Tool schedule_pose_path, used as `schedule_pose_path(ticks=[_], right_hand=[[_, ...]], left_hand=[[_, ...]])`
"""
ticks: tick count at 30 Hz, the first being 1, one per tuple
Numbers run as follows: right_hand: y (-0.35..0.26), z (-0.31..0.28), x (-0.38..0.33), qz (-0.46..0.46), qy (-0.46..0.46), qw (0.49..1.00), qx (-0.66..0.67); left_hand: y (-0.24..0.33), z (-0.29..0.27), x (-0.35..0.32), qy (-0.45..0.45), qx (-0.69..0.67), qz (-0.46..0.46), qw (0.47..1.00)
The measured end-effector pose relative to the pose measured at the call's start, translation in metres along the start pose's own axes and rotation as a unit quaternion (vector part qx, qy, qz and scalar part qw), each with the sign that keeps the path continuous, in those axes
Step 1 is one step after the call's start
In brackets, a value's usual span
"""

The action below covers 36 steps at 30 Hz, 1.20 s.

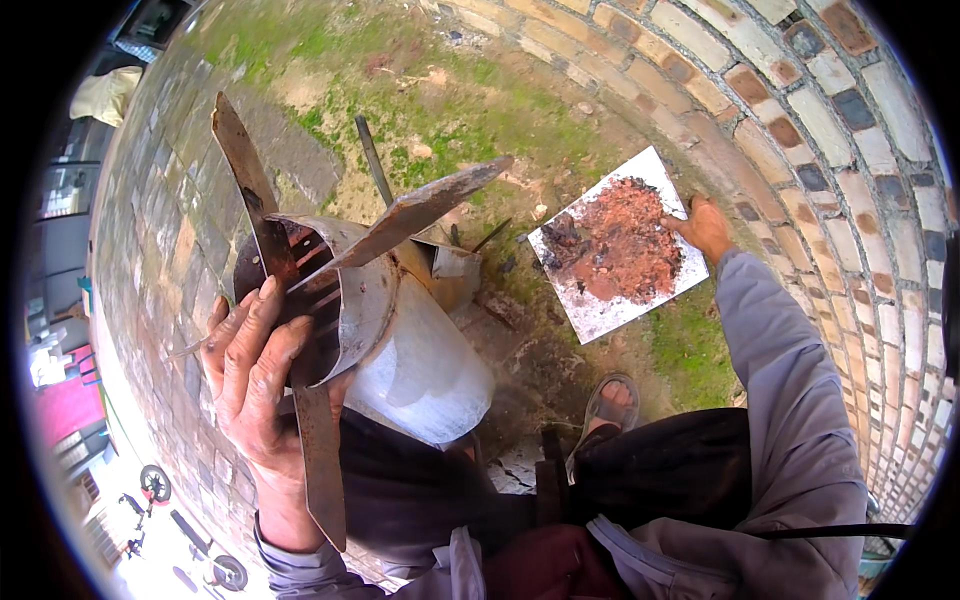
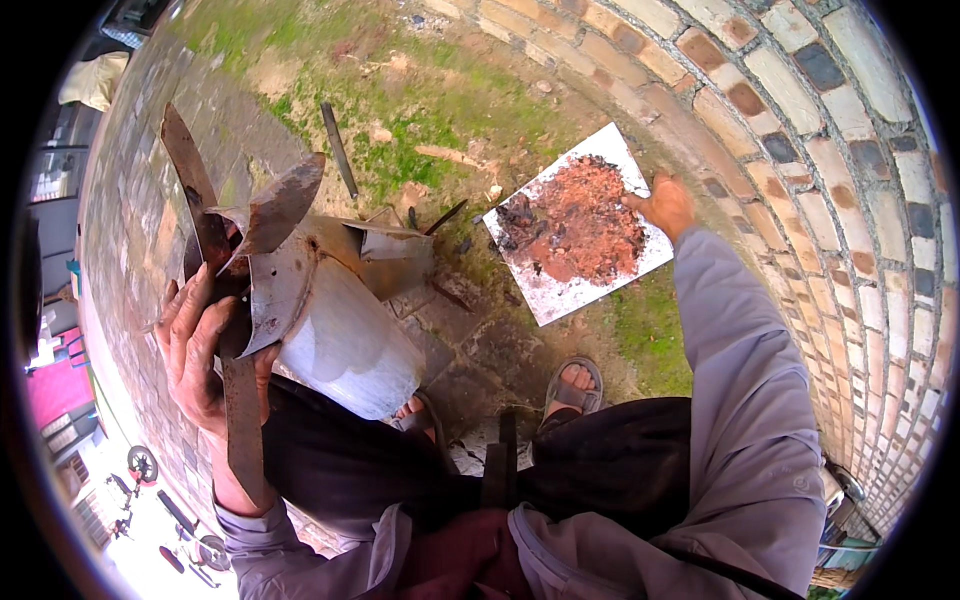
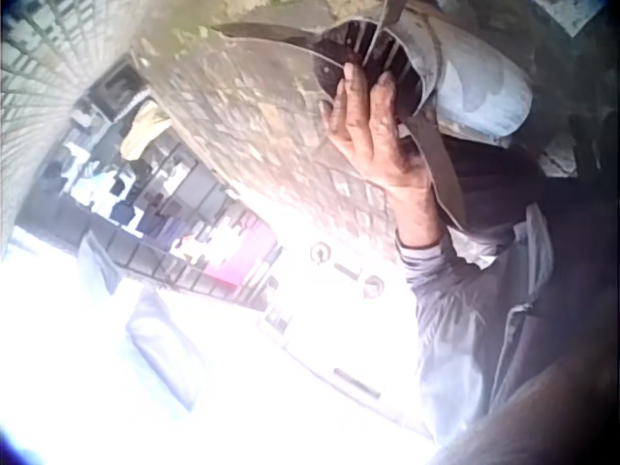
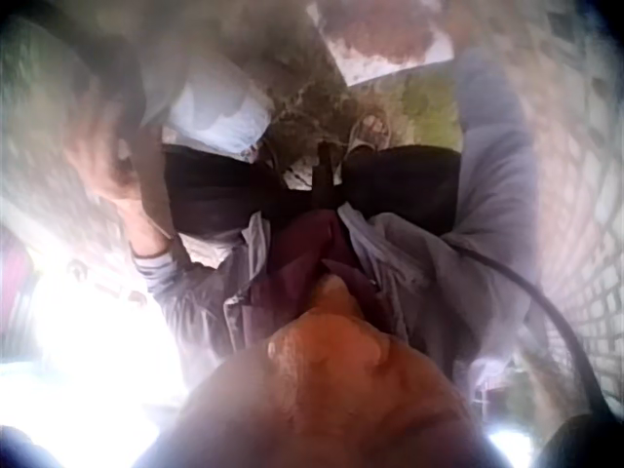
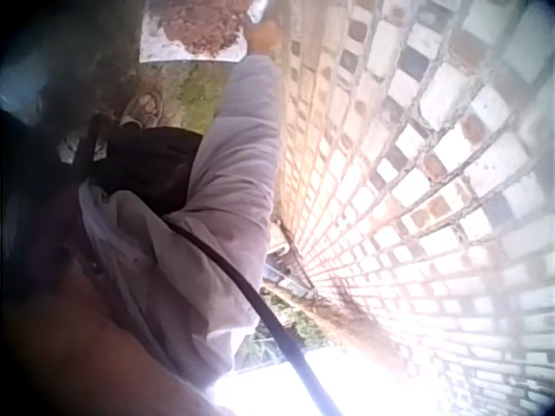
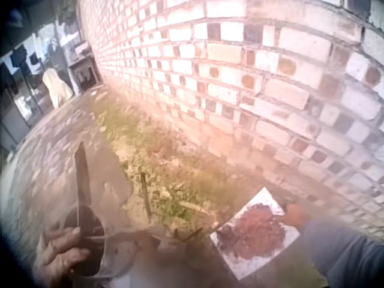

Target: The person sits on the ground and assembles a metal object by inserting and adjusting metal rods into a cylindrical container. They manipulate the rods to fit them securely into the container's openings.

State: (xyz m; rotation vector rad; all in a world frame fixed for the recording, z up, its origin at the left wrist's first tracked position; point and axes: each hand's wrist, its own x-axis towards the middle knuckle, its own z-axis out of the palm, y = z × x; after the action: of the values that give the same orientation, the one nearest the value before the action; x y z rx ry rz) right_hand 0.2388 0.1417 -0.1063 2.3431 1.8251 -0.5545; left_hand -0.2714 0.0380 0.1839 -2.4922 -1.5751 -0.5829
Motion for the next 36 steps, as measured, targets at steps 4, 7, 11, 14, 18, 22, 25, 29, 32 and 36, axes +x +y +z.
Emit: schedule_pose_path(ticks=[4,7,11,14,18,22,25,29,32,36], right_hand=[[-0.007,-0.006,-0.002,0.011,-0.025,0.999,0.02],[-0.002,0.002,-0.004,-0.013,0.014,0.999,0.039],[-0.013,0.002,-0.01,-0.071,0.107,0.991,0.044],[0.004,0.008,-0.007,-0.042,0.108,0.993,0.028],[0.027,0.015,-0.009,-0.018,0.001,1.0,0.003],[0.028,0.019,-0.012,-0.02,0.022,0.999,0.046],[0.029,0.023,-0.011,-0.034,0.038,0.997,0.052],[0.026,0.017,-0.01,0.005,-0.026,0.999,0.032],[0.029,0.015,-0.011,0.009,0.002,0.998,0.055],[0.029,0.013,-0.007,0.028,-0.028,0.997,0.069]], left_hand=[[-0.002,-0.004,0.01,-0.012,0.014,0.01,1.0],[-0.006,-0.003,0.022,-0.011,-0.005,0.014,1.0],[-0.007,-0.005,0.043,-0.019,-0.015,0.006,1.0],[-0.02,-0.003,0.049,-0.023,-0.047,0.0,0.999],[-0.047,-0.01,0.045,-0.033,-0.047,-0.029,0.998],[-0.094,-0.017,0.016,-0.022,-0.161,-0.095,0.982],[-0.109,-0.019,0.002,0.012,-0.21,-0.126,0.969],[-0.126,-0.02,-0.014,0.041,-0.22,-0.167,0.96],[-0.14,-0.018,-0.024,0.04,-0.178,-0.177,0.967],[-0.161,-0.019,-0.048,0.083,-0.204,-0.227,0.949]])
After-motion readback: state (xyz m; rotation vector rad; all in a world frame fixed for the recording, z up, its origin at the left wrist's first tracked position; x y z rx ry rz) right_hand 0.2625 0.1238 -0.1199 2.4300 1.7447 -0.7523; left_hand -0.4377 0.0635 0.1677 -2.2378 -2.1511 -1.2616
